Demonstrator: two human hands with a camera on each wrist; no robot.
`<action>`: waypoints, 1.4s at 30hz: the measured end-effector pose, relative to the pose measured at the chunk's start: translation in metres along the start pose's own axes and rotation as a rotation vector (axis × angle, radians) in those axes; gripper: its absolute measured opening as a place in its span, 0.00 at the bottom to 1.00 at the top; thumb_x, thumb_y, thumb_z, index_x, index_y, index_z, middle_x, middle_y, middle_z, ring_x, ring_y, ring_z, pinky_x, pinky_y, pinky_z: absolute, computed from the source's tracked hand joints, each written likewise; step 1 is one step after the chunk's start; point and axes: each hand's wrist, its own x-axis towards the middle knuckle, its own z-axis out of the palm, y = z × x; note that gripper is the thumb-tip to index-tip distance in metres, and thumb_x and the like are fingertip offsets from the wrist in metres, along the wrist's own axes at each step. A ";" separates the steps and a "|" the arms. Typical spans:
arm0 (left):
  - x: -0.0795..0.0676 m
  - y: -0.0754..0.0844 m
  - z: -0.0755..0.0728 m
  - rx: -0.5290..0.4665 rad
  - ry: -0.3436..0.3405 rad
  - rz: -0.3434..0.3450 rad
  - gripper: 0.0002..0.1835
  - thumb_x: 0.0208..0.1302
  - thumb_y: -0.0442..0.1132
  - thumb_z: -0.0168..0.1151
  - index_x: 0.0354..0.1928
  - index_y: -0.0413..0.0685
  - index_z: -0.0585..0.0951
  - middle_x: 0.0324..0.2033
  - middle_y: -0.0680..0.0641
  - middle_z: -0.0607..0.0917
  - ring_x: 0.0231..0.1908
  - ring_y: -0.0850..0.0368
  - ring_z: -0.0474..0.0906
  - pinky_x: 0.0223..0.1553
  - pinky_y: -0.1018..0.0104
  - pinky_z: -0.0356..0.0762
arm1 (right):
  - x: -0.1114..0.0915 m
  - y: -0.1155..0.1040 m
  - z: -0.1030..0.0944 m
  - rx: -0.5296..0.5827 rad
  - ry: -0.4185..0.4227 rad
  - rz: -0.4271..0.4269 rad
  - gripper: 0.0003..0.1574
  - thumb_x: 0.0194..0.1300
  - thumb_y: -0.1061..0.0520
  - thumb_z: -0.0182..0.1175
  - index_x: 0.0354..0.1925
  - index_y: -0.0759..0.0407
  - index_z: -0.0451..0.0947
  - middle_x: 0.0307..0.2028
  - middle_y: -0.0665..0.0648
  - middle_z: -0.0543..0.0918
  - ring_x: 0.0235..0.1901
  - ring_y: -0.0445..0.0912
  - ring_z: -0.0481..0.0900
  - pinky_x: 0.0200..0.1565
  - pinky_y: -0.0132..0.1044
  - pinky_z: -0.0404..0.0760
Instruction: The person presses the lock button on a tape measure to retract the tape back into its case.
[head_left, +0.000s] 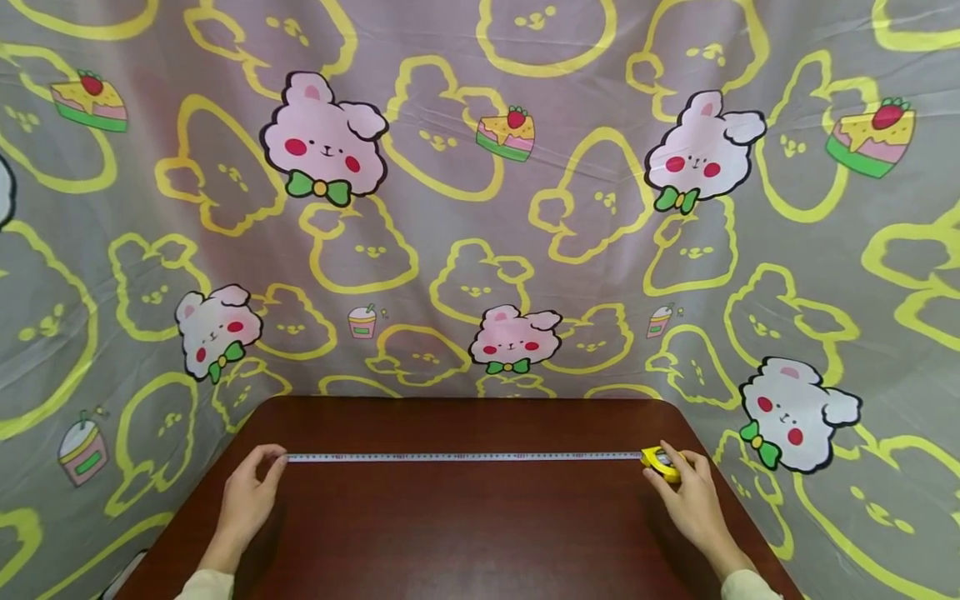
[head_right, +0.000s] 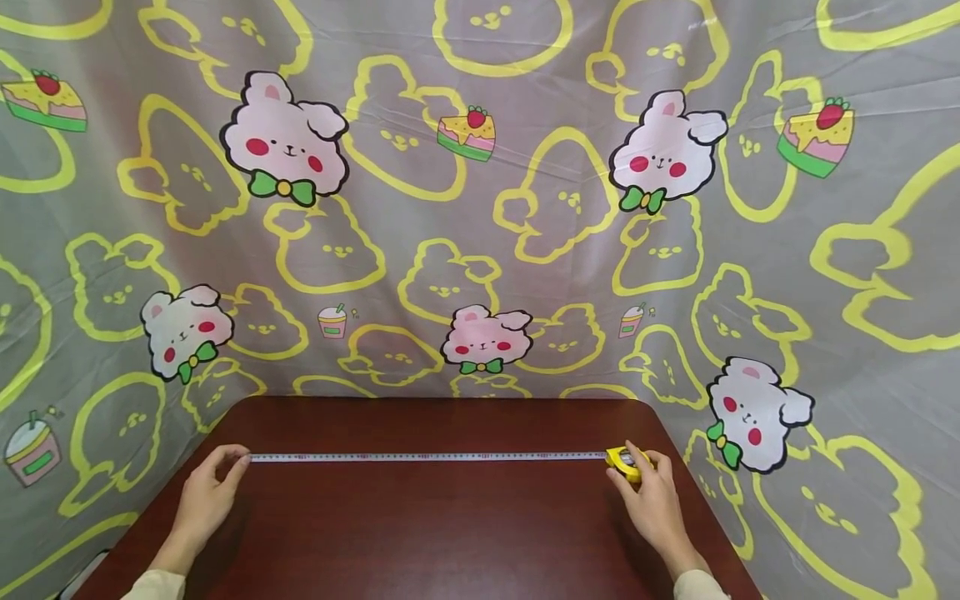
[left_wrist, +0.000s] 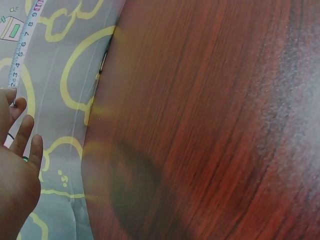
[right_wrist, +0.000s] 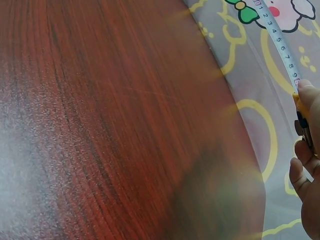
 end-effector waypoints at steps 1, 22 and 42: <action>0.000 0.000 0.000 0.000 -0.002 0.005 0.04 0.74 0.32 0.63 0.47 0.41 0.81 0.42 0.43 0.84 0.40 0.60 0.72 0.44 0.62 0.66 | 0.000 0.000 0.000 -0.002 0.001 -0.002 0.38 0.65 0.58 0.73 0.67 0.71 0.72 0.53 0.75 0.67 0.50 0.69 0.72 0.49 0.62 0.72; -0.005 0.000 0.009 -0.034 0.013 0.043 0.04 0.71 0.29 0.65 0.45 0.40 0.82 0.38 0.44 0.83 0.38 0.64 0.72 0.42 0.68 0.66 | -0.005 -0.002 0.009 -0.015 0.006 -0.022 0.37 0.65 0.57 0.74 0.66 0.69 0.74 0.53 0.73 0.69 0.48 0.69 0.75 0.46 0.62 0.74; -0.006 0.003 0.018 -0.060 -0.010 0.030 0.04 0.72 0.28 0.64 0.45 0.40 0.82 0.38 0.44 0.83 0.40 0.57 0.73 0.46 0.67 0.66 | -0.009 -0.002 0.011 -0.020 -0.020 -0.017 0.37 0.65 0.55 0.74 0.66 0.69 0.74 0.52 0.73 0.69 0.49 0.68 0.74 0.47 0.63 0.74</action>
